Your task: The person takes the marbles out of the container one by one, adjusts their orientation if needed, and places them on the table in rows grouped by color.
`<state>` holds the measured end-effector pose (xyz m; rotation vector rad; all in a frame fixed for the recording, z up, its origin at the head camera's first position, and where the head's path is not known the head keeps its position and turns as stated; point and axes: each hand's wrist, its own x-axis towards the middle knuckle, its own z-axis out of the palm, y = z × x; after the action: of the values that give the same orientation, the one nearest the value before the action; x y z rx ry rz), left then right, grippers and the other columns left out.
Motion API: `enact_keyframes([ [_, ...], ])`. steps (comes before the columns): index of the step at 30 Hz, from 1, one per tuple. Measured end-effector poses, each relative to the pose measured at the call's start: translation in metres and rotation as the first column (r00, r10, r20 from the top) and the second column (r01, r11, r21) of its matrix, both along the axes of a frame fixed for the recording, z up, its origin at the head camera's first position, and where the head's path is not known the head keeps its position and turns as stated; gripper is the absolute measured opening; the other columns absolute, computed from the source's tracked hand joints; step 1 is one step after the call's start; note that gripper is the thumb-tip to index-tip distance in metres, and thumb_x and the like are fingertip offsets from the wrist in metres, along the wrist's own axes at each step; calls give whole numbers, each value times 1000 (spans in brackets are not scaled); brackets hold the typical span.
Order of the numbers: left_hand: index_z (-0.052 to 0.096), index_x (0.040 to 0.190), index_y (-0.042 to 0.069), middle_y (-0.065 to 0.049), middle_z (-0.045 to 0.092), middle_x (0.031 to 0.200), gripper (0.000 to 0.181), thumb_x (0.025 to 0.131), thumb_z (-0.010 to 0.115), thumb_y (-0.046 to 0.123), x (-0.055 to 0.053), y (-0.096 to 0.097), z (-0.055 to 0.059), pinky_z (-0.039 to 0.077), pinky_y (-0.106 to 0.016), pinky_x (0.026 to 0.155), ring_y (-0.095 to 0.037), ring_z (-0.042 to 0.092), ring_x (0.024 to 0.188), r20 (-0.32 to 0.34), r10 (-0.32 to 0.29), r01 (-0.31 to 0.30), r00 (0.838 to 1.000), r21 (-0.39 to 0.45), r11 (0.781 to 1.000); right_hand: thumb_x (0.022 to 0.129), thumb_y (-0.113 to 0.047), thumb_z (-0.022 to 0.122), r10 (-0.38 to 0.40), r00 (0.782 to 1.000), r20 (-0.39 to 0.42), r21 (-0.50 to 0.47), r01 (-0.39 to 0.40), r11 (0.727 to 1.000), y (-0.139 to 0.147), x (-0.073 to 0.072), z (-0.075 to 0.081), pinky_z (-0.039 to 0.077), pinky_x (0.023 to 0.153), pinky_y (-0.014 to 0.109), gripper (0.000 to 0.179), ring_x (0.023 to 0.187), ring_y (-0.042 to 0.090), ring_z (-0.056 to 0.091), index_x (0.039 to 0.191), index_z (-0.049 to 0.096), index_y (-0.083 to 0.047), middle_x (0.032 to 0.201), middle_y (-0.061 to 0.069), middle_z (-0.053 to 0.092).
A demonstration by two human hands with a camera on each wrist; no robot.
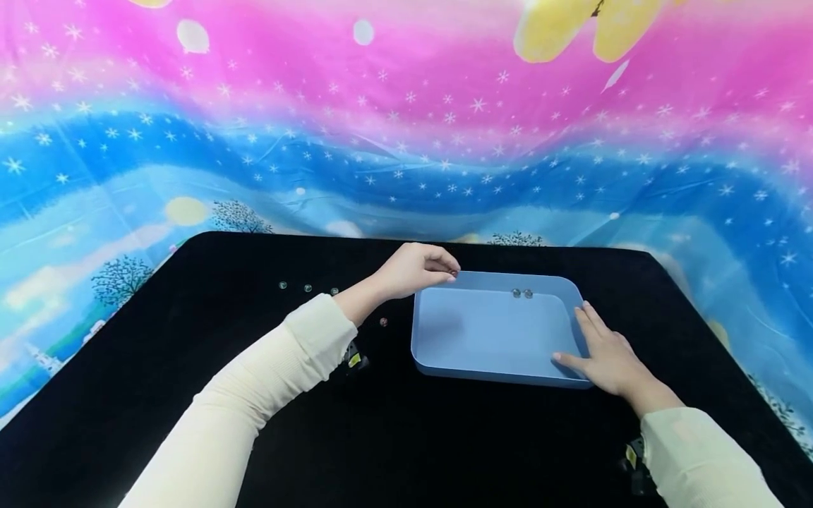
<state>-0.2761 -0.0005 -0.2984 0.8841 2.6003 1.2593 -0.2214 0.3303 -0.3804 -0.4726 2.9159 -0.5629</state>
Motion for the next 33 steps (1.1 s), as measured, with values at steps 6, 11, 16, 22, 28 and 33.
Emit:
enact_keyframes([
  [6, 64, 93, 15, 10, 62, 86, 12, 81, 61, 16, 11, -20, -8, 44, -15, 70, 2, 56, 80, 45, 45, -47, 998, 55, 997, 81, -46, 54, 16, 1000, -2, 11, -16, 1000, 3, -1, -1, 17, 83, 65, 93, 116, 53, 10, 135, 0, 6, 138, 25, -13],
  [11, 64, 94, 13, 7, 62, 89, 14, 81, 61, 16, 21, -33, -13, 44, -16, 71, 0, 57, 82, 66, 64, -69, 996, 66, 995, 82, -45, 53, 32, 999, -2, 17, -32, 999, 6, 1, -1, 17, 82, 65, 91, 114, 54, 12, 135, 0, 6, 138, 25, -13],
  [16, 64, 95, 13, 6, 62, 90, 14, 81, 61, 15, 33, -45, -16, 45, -17, 72, 0, 57, 83, 58, 95, -99, 994, 65, 993, 82, -43, 53, 43, 999, -7, 8, -43, 999, 8, 4, -1, 17, 82, 65, 90, 114, 54, 12, 135, 0, 7, 138, 25, -13],
  [22, 64, 94, 14, 7, 63, 89, 14, 81, 62, 17, 42, -62, -20, 44, -19, 75, 0, 57, 81, 25, 146, -147, 989, 38, 988, 82, -44, 53, 42, 999, -10, 14, -42, 999, 10, 4, -1, 18, 81, 65, 91, 113, 55, 13, 135, -1, 7, 138, 24, -14],
  [28, 65, 93, 13, 5, 63, 87, 13, 80, 63, 16, 47, -85, -25, 44, -22, 75, -2, 58, 80, 0, 199, -199, 980, 48, 979, 83, -42, 53, 38, 999, -18, 11, -38, 999, 11, 5, -1, 18, 80, 65, 91, 112, 56, 13, 135, -3, 7, 138, 23, -15],
  [33, 65, 93, 11, 4, 63, 89, 15, 80, 63, 16, 51, -105, -32, 46, -24, 72, -5, 58, 81, 43, 248, -250, 968, 48, 967, 83, -42, 53, 46, 999, -18, -1, -46, 999, 9, 4, -4, 18, 80, 65, 90, 112, 56, 13, 135, -3, 7, 138, 24, -15],
])
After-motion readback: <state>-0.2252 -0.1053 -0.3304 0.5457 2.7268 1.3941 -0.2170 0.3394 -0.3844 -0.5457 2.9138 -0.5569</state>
